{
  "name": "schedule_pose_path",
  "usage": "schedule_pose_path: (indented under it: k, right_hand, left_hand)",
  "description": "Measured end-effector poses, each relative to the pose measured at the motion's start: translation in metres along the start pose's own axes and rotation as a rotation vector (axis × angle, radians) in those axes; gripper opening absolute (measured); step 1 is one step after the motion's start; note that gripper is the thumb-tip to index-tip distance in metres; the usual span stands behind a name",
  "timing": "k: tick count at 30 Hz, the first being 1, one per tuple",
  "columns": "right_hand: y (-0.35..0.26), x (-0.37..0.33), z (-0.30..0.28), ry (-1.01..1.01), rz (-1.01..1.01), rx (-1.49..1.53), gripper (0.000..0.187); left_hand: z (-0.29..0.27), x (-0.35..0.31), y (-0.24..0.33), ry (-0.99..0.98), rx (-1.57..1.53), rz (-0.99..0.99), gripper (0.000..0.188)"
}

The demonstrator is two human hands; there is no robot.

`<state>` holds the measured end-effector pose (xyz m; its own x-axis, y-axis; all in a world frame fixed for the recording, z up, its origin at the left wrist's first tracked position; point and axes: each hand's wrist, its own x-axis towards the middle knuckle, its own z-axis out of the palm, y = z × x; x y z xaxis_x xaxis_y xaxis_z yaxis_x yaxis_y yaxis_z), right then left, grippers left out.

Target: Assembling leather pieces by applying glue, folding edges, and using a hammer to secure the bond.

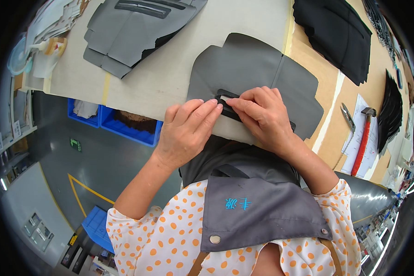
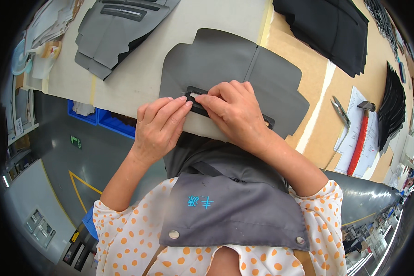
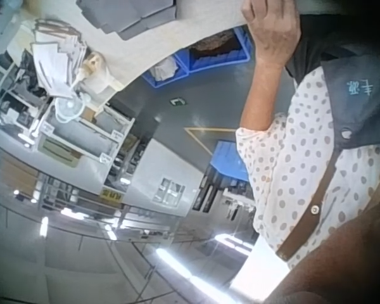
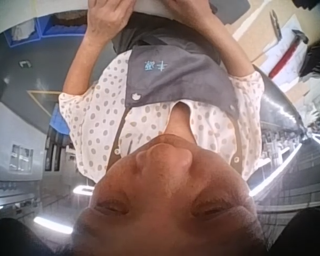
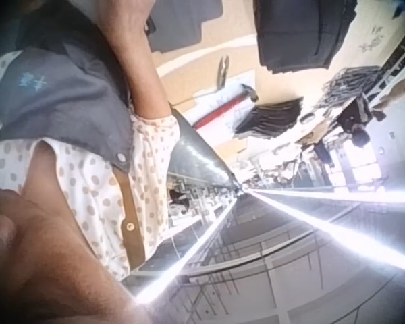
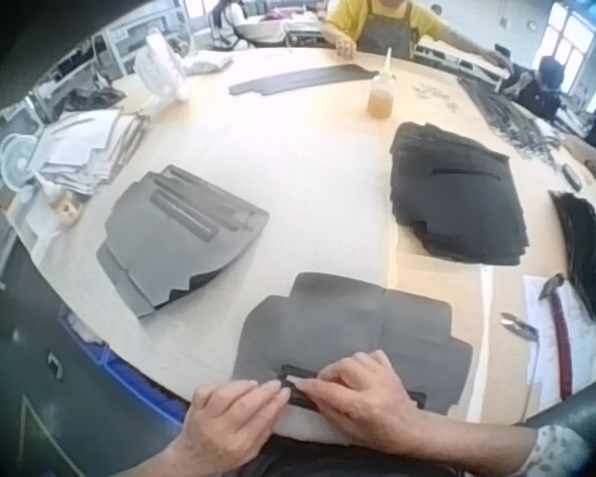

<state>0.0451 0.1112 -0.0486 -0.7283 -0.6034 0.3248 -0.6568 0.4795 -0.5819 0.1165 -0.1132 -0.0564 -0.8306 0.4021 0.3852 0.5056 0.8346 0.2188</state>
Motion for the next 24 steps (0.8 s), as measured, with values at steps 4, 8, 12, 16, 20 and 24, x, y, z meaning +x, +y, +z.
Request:
schedule_pose_path:
  k: [4, 8, 12, 16, 20, 24]
  right_hand:
    - [0.005, -0.002, 0.000, 0.002, -0.061, 0.002, 0.030]
    - [0.005, -0.002, -0.001, -0.028, -0.125, -0.051, 0.038]
    - [0.003, -0.001, -0.003, -0.038, -0.184, -0.100, 0.040]
    - [0.003, -0.004, -0.001, -0.034, -0.233, -0.183, 0.040]
    - [0.002, -0.004, -0.001, -0.020, -0.256, -0.228, 0.041]
    - [0.003, -0.005, -0.001, -0.019, -0.259, -0.226, 0.041]
  left_hand:
    - [0.001, 0.001, 0.001, 0.002, -0.001, 0.010, 0.043]
    - [0.001, 0.000, 0.000, -0.006, -0.003, 0.005, 0.043]
    - [0.000, 0.000, 0.000, -0.005, -0.016, 0.002, 0.043]
    - [-0.003, 0.004, 0.000, -0.009, -0.037, -0.006, 0.042]
    - [-0.008, 0.009, 0.000, -0.031, -0.086, -0.062, 0.042]
    - [-0.009, 0.014, -0.005, -0.062, -0.019, -0.028, 0.043]
